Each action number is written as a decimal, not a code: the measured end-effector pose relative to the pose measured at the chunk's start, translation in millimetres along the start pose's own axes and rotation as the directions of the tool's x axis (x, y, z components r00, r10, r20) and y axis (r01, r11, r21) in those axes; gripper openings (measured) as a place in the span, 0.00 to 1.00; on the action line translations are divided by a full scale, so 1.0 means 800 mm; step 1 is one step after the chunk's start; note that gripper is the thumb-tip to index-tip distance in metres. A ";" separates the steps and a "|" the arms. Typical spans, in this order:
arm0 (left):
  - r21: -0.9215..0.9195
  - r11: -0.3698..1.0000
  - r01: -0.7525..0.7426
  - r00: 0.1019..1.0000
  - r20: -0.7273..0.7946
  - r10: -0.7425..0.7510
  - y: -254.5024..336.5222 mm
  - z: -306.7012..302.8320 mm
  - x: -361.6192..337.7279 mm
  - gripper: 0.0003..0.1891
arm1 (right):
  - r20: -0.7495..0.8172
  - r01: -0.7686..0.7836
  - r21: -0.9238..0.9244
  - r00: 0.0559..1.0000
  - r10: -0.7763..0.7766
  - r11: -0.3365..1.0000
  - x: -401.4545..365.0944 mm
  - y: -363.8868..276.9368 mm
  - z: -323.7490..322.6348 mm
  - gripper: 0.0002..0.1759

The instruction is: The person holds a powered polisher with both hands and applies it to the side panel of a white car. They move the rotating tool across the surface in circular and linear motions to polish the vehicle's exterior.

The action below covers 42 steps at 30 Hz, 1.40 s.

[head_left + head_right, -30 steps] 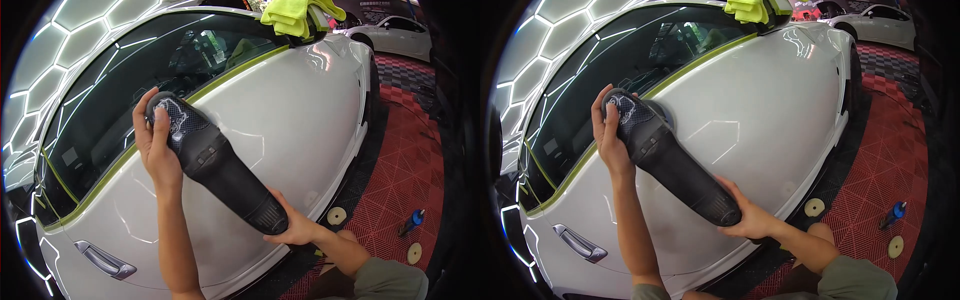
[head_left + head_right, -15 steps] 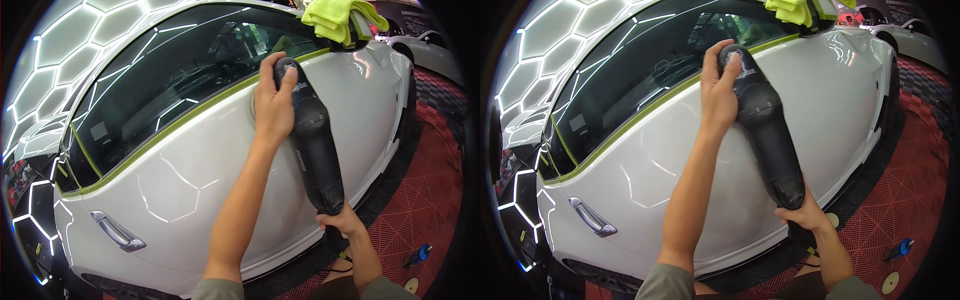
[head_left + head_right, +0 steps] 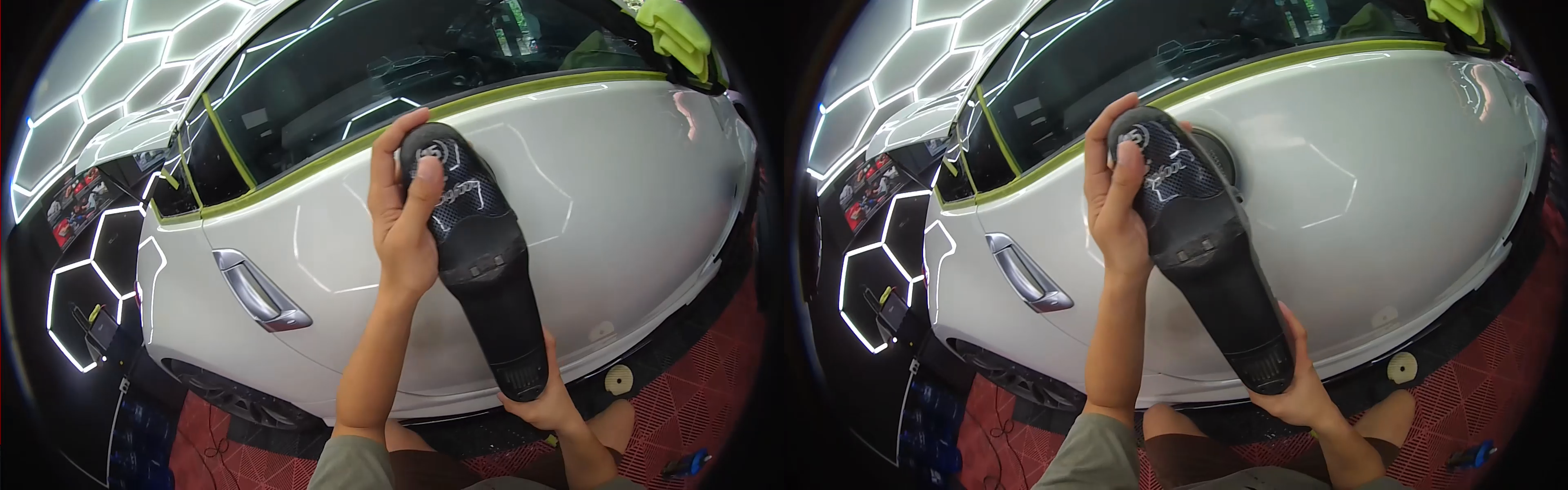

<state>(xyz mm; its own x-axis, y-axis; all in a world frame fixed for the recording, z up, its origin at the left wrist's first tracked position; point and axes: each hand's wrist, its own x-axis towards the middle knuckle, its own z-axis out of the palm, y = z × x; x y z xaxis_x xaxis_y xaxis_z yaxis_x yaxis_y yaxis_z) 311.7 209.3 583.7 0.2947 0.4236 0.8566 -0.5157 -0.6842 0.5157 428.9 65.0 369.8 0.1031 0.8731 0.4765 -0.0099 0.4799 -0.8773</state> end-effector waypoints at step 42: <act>0.049 0.986 -0.157 0.975 0.169 0.147 -0.117 0.197 -0.012 0.29 | -0.301 -0.447 0.001 0.853 0.427 0.894 -0.147 0.039 -0.193 0.35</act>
<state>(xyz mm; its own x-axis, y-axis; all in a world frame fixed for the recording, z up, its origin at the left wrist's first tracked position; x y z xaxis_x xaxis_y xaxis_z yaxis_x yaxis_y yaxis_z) 484.0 175.2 529.9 0.3474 0.2117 0.9135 -0.5159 -0.7703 0.3747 569.8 -35.7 277.2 0.3830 0.9236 0.0144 -0.0563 0.0389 -0.9977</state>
